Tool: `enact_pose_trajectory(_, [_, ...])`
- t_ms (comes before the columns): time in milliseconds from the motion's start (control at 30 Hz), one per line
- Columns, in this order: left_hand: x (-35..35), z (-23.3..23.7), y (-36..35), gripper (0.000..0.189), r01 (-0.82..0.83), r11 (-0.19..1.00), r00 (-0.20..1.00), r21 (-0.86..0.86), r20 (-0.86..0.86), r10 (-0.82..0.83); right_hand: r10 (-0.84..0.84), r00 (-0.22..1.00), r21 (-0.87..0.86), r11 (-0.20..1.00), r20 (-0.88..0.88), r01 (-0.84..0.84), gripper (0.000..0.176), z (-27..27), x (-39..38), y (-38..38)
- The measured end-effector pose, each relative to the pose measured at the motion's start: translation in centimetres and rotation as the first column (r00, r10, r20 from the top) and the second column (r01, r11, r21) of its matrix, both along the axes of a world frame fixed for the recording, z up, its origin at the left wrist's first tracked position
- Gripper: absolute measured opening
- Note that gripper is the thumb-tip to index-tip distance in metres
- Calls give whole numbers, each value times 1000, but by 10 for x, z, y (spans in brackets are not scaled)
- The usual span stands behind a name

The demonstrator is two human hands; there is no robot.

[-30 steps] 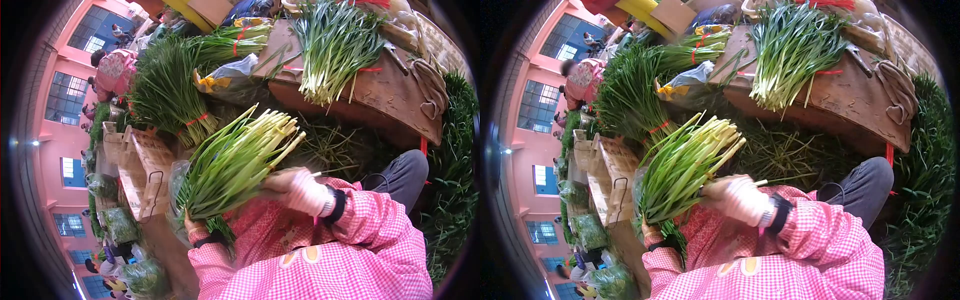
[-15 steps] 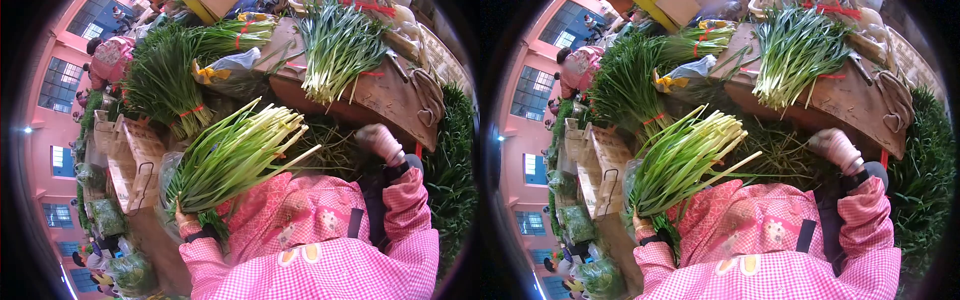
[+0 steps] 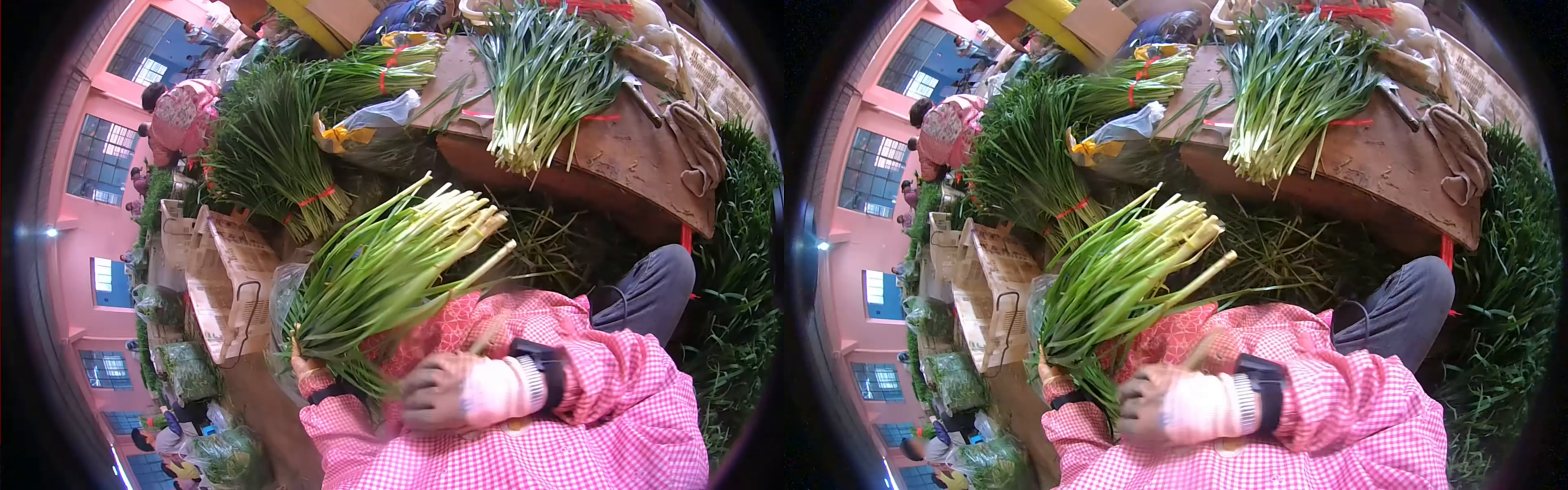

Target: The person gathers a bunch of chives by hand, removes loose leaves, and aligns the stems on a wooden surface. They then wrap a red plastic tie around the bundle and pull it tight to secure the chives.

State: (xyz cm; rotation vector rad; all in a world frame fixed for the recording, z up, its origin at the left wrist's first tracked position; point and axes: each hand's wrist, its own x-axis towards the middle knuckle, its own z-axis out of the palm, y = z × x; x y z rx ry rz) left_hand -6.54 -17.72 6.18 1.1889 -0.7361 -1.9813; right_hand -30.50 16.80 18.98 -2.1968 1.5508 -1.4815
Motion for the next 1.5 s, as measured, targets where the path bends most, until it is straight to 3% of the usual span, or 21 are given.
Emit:
enact_pose_trajectory(33, [-2, -2, -1, 35, -18, 1000, 999, 26, -40, 19, 230, 929, -111, 972, 291, -206, 25, -4, -4, 7])
enact_pose_trajectory(100, [0, -9, -6, 35, -56, 995, 990, 78, -123, 65, 130, 725, 53, 973, 676, -225, 25, -19, -39, 33])
enact_pose_trajectory(167, [11, -22, -15, 33, 23, 998, 988, 62, -157, -13, -322, 926, 532, 758, -197, 377, 26, 1, -73, 56])
enact_pose_trajectory(233, [9, -31, -20, 33, 33, 996, 986, 80, -163, -19, -553, 833, 405, 762, 0, 505, 30, 10, -82, 52])
enact_pose_trajectory(367, [-24, 7, 16, 32, -149, 987, 989, 59, 27, 148, -562, 412, 632, 774, 717, -44, 29, 21, -73, 31])
enact_pose_trajectory(400, [-28, 10, 19, 32, -174, 984, 984, 43, 52, 172, -393, 321, 417, 909, 862, -7, 30, -13, -63, 14])
enact_pose_trajectory(500, [-23, 4, 12, 32, -215, 976, 976, 35, 53, 213, -528, 121, 538, 790, 841, -293, 34, -14, -72, -9])
enact_pose_trajectory(567, [-8, -11, -5, 32, -106, 994, 993, 41, -53, 108, -314, -185, 213, 880, 931, -424, 35, -40, -60, -30])
enact_pose_trajectory(633, [-2, -9, -9, 32, 131, 991, 968, -4, -214, -129, -134, -99, 87, 920, 986, -383, 35, -26, -48, -34])
enact_pose_trajectory(767, [0, -7, -20, 33, 109, 985, 982, -131, -136, -127, -81, 524, 297, 891, 848, -343, 34, -33, -34, 2])
enact_pose_trajectory(833, [-22, 19, -3, 33, 142, 986, 976, -90, -151, -154, 38, 943, 4, 999, 330, -42, 27, -28, -56, 37])
enact_pose_trajectory(967, [-2, -7, -34, 30, 123, 992, 964, 10, -237, -118, -99, 118, 103, 994, 988, -25, 29, -48, -89, 126])
enact_pose_trajectory(1033, [8, -30, -50, 29, 31, 995, 959, 90, -284, -4, -312, 136, 306, 950, 940, 62, 28, -18, -107, 146])
enact_pose_trajectory(1100, [-4, -25, -39, 32, -83, 989, 962, 121, -251, 111, -799, 282, 817, 571, 531, 82, 33, 1, -121, 147])
enact_pose_trajectory(1133, [0, -37, -44, 33, -70, 990, 965, 124, -243, 99, -775, 632, 869, 317, 7, 379, 36, -18, -129, 146])
enact_pose_trajectory(1167, [5, -47, -50, 35, -61, 990, 967, 126, -239, 90, -489, 671, 691, 175, -558, 702, 38, -38, -136, 144])
enact_pose_trajectory(1200, [-3, -38, -38, 36, -104, 989, 983, 101, -141, 118, -467, 484, 557, -20, -740, 831, 42, -27, -123, 124])
enact_pose_trajectory(1300, [-41, 11, 23, 40, -175, 984, 981, 34, 92, 171, -675, 734, 431, 685, 72, 588, 38, -30, -121, 95])
enact_pose_trajectory(1367, [-59, 28, 43, 41, -168, 986, 978, 25, 129, 163, -452, 400, 500, 866, 797, -17, 29, -21, -106, 61])
enact_pose_trajectory(1400, [-74, 44, 59, 43, -182, 983, 972, 9, 150, 178, -484, 223, 533, 768, 846, -355, 34, -21, -107, 44])
enact_pose_trajectory(1500, [-12, -37, -11, 43, -87, 996, 974, -13, -209, 83, -158, 701, 344, 930, 696, -132, 37, -62, -94, -1])
